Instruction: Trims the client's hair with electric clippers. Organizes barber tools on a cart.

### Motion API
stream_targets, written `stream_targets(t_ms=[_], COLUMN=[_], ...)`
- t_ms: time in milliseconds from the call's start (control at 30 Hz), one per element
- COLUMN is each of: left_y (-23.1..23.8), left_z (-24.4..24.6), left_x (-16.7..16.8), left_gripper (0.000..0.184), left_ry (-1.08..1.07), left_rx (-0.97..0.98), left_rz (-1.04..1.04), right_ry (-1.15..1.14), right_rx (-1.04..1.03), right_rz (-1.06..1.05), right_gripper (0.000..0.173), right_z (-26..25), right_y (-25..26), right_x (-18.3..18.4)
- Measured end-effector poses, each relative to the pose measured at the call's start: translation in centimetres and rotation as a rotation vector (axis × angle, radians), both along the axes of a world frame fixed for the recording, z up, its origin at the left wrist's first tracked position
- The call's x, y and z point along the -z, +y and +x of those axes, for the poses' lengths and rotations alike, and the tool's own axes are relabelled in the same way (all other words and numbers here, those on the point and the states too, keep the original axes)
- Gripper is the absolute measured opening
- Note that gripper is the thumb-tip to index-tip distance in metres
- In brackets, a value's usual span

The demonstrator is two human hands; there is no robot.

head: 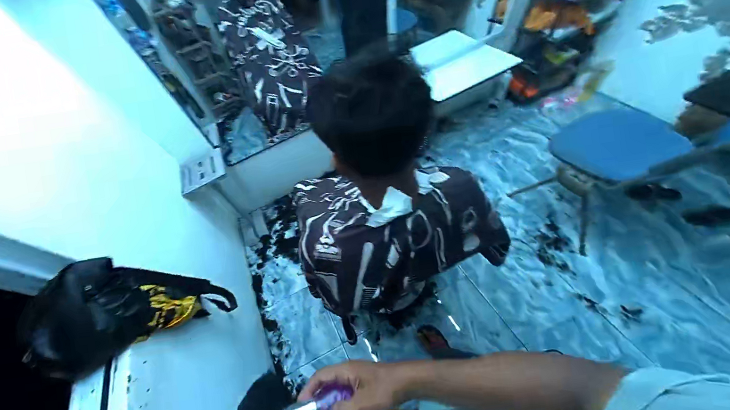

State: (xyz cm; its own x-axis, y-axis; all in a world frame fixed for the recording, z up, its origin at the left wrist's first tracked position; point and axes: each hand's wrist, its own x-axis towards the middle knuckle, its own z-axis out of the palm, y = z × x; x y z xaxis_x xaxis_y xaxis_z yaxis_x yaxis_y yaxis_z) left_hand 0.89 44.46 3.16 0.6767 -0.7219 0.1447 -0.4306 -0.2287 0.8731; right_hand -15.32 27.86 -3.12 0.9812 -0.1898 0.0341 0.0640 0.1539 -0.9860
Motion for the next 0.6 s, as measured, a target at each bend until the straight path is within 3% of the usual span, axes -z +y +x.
stream_targets(t_ms=[33,133,267,333,367,400,500,533,600], left_y=[-1.8,-5.5,-9.8,-13.1,-15.3,-17.4,-24.5,-27.1,-31.8], left_z=[-0.4,-0.7,-2.8,-5.2,-6.7,-8.4,-13.5,-15.2,-18.9], left_x=[0.7,1.5,-0.7,-1.9,-2.4,-2.9,-4.9,-6.1,-8.8], left_gripper=[0.007,0.017,0.024,0.027,0.029,0.032,0.027,0.024,0.022], left_ry=[0.057,0.168,0.022,-0.08,-0.132,-0.179,-0.353,-0.442,-0.635], left_rx=[0.062,0.14,0.037,0.137,0.184,0.218,0.247,0.242,0.22], left_rz=[-0.112,-0.322,-0.317,-0.324,-0.322,-0.319,-0.39,-0.41,-0.414], right_ry=[-0.045,-0.017,0.498,0.471,0.353,0.25,0.082,0.047,0.03], right_rx=[0.103,0.509,1.458,1.704,1.682,1.532,0.776,0.685,0.831], right_rz=[-0.164,-0.588,-0.612,-0.555,-0.556,-0.565,-0.525,-0.504,-0.483], right_gripper=[0.04,0.035,0.039,0.044,0.044,0.044,0.04,0.037,0.031], right_z=[-2.0,-10.7,-23.6,-26.6,-26.5,-25.7,-24.2,-24.6,-25.9], right_y=[-1.7,-9.7,-25.0,-29.3,-30.2,-29.7,-27.2,-28.0,-31.9], right_x=[-0.7,-3.6,-2.6,-1.8,-2.2,-2.3,-2.5,-2.9,-2.1])
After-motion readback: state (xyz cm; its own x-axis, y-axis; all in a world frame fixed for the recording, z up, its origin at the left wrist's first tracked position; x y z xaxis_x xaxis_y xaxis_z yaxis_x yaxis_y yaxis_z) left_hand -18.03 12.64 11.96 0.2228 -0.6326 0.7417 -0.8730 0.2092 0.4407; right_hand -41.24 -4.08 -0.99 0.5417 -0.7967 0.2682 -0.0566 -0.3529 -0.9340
